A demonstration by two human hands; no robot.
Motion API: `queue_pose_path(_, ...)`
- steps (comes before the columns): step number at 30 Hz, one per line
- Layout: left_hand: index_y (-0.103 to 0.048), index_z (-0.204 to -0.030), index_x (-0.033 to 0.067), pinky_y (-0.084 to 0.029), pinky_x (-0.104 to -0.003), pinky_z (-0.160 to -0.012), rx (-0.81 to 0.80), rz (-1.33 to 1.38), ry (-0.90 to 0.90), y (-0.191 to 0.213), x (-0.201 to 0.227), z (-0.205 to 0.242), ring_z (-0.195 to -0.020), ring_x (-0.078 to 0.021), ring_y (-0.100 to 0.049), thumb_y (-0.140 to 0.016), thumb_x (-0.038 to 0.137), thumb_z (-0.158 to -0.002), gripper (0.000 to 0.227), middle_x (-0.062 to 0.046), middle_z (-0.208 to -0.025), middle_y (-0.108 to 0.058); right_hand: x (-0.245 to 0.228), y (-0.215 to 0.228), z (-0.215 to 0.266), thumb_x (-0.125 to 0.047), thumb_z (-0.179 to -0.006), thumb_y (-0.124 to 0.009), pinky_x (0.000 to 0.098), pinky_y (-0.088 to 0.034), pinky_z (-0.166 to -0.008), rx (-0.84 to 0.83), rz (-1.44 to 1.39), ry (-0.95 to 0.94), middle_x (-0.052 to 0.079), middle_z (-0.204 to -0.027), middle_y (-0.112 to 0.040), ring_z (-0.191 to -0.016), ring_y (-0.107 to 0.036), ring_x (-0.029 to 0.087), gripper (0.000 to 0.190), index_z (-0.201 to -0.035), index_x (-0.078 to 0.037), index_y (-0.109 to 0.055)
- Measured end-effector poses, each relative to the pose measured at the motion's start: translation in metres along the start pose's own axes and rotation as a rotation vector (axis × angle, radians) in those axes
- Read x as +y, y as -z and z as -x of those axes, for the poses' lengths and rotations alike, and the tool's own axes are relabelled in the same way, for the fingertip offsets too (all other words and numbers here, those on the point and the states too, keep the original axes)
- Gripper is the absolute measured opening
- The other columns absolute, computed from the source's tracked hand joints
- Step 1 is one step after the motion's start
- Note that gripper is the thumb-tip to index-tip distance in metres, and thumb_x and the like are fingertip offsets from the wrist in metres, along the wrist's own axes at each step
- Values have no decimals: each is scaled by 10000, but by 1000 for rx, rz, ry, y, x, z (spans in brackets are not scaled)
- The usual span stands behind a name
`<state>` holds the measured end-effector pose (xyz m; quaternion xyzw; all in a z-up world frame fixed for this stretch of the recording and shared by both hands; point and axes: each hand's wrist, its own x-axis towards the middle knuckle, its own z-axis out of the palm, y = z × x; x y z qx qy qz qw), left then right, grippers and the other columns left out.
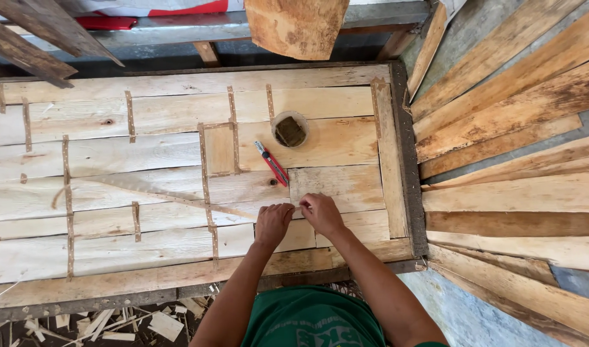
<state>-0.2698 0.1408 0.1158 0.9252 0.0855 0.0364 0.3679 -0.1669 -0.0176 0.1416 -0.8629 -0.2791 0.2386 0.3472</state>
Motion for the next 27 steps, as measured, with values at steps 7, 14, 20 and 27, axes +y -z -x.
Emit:
queue_pose_path(7,-696,-957,119,-459,-425,-832,35,22,29,-1,1,2,-853,-269,-685,-625,220,-988,127,-58,-850,-736,-15,0,-4,-170,-836,-734,434,-546,-763,-2,120,118,127,-899,-728,-857,-693,316,170,-946,-41,-729)
queue_pose_path(14,-661,-945,101,-468,-419,-807,127,26,27,-5,-7,5,-825,-283,-673,-617,220,-1013,144,-70,-836,-714,-14,-14,-15,-252,-870,-744,332,-563,-682,-61,-186,-244,79,-848,-775,-747,-732,175,219,-948,-47,-744)
queue_pose_path(20,-639,-995,91,-489,-412,-778,192,62,31,-1,-11,3,-839,-303,-663,-611,201,-1018,116,-76,-920,-719,21,-29,-30,-222,-907,-721,300,-561,-699,3,-225,-323,52,-853,-767,-749,-701,126,175,-944,-54,-755)
queue_pose_path(27,-324,-1574,123,-398,-545,-944,79,-192,154,16,-17,-4,-997,-303,-675,-588,162,-902,724,-128,-1077,-729,76,-31,-39,-144,-1013,-586,294,-529,-827,72,-989,-185,25,-889,-659,-822,-610,114,160,-1019,4,-645)
